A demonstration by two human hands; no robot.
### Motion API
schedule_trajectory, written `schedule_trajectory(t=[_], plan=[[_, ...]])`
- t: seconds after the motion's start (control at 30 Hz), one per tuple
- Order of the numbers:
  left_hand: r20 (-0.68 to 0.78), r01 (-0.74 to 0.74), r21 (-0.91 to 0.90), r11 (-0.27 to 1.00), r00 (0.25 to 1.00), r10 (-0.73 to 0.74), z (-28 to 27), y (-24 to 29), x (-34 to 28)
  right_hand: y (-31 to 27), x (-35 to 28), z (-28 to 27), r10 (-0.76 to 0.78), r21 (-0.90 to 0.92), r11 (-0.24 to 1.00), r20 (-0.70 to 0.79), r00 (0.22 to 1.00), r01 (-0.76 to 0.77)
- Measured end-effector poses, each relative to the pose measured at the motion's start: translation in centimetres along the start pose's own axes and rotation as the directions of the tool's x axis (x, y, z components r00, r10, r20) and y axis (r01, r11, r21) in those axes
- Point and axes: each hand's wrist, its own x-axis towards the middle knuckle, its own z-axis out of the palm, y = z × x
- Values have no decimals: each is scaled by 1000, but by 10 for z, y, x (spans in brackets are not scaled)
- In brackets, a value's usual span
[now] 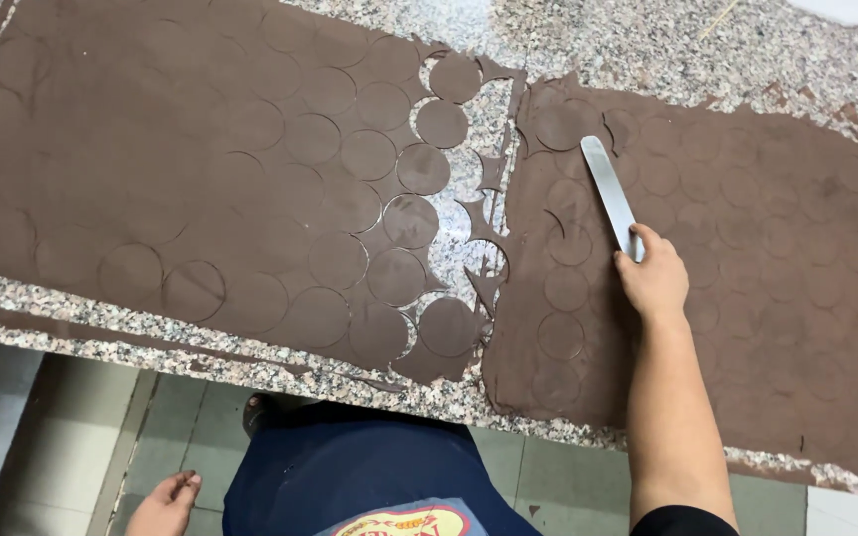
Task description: Cutting out and collecting circular chocolate discs from a thin layer of chocolate using a spatula.
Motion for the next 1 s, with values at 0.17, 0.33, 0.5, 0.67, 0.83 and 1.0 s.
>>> schedule_trajectory(t=[0.17, 0.33, 0.5, 0.67, 0.83, 1.0], plan=[[19, 99, 50, 994, 995, -100, 11, -14, -11, -6, 10, -1, -43, -18, 999, 2, 999, 43], [2, 116, -9, 993, 993, -116, 19, -18, -18, -36, 11, -3, -85, 22, 996, 61, 994, 84], [2, 159, -23, 987, 987, -159, 19, -6, -26, -44, 32, 16, -139, 43, 990, 14, 990, 138], [-35, 135, -56, 989, 990, -137, 8, 13, -38, -60, 37, 18, -171, 36, 984, -48, 984, 173], [-143, 61, 36, 997, 988, -55, -11, 88, -67, -95, 0, -6, -263, 22, 964, -99, 960, 267], [-169, -359, -332, 872, 932, 320, -45, 245, -96, -186, -81, -29, -554, 163, 811, -96, 827, 562]])
